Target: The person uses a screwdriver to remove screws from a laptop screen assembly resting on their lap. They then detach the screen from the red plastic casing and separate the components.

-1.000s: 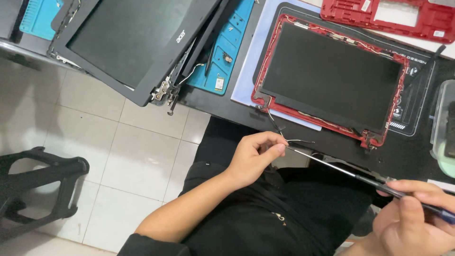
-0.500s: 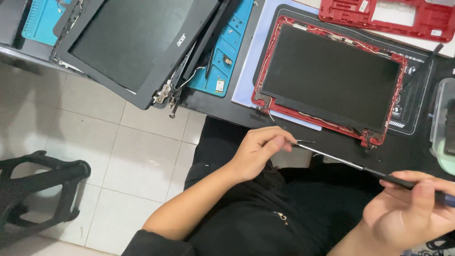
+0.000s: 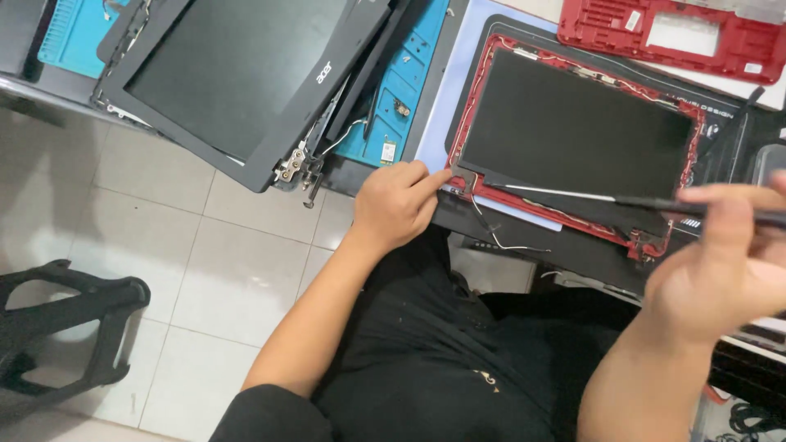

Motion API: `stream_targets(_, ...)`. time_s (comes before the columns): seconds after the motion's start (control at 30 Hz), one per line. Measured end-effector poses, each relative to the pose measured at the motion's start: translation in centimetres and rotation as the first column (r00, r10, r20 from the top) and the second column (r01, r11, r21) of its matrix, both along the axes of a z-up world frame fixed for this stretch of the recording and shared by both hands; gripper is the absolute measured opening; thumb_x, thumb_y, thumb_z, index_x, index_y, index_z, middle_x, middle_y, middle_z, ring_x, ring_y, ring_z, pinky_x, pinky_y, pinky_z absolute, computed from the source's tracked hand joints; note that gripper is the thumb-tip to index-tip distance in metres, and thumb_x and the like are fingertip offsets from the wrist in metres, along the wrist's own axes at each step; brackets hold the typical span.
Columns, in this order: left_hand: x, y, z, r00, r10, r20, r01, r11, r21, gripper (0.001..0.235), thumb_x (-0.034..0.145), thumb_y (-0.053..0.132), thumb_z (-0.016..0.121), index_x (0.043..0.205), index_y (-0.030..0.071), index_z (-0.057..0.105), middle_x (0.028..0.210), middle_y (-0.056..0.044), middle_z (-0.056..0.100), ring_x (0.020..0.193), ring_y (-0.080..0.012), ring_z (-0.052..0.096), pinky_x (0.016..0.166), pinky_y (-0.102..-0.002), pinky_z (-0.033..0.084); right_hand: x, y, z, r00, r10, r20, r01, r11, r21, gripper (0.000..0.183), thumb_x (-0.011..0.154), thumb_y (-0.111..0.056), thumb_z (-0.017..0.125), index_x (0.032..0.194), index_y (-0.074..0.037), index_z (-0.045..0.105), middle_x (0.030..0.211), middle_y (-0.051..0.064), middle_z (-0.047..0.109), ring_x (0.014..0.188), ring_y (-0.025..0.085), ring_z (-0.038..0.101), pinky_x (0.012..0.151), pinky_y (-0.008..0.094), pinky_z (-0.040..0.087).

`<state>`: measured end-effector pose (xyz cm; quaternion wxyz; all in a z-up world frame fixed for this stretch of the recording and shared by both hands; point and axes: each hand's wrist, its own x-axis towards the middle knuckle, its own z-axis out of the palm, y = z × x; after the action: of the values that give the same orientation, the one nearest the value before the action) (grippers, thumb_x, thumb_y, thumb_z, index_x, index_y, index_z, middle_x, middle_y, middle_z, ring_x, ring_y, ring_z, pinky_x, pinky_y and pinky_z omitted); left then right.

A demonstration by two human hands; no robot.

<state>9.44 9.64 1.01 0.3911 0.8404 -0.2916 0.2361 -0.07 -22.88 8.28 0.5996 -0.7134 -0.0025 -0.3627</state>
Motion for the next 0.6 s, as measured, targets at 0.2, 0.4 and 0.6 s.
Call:
stream_targets(0.2,0.1,0.2,-0.5,1.000,-0.005,-0.007,0.005,1.000,0.006,0.026,0.083,0.008,0.071,0.108,0.010,0.075,0.082,-0.004,0.057,0.074,-0.0236,0.060,0.064,-0.039,0.048,5.4,6.5,3.6,0.976,0.165,-0.143,-0.202,0.929,-0.309,0.028,0.117,0.000,0.068,0.137,0.005,0.049,0.104,0.017,0.067,0.091,0.020,0.070,0.080,0.027,0.058)
stream_targets(0.4,0.0,0.2,-1.0,1.000,0.008,0.023,-0.008,1.000,-0.020,0.026,0.080,0.008,0.071,0.106,0.010,0.075,0.082,-0.002,0.058,0.073,-0.0226,0.058,0.064,-0.038,0.048,7.0,9.3,5.6,0.966,0.204,-0.160,-0.258,0.797,-0.545,0.021,0.117,0.006,0.067,0.132,0.008,0.052,0.103,0.020,0.072,0.095,0.022,0.076,0.083,0.027,0.063)
stream_targets(0.6,0.0,0.4,-0.8,1.000,0.003,0.008,-0.003,1.000,-0.017,0.026,0.080,0.010,0.071,0.106,0.010,0.075,0.083,-0.002,0.058,0.074,-0.0224,0.058,0.066,-0.038,0.048,7.1,8.9,5.0,0.961,0.214,-0.176,-0.277,0.764,-0.582,0.023,0.112,0.006,0.063,0.132,0.009,0.051,0.106,0.020,0.072,0.100,0.022,0.076,0.086,0.027,0.064)
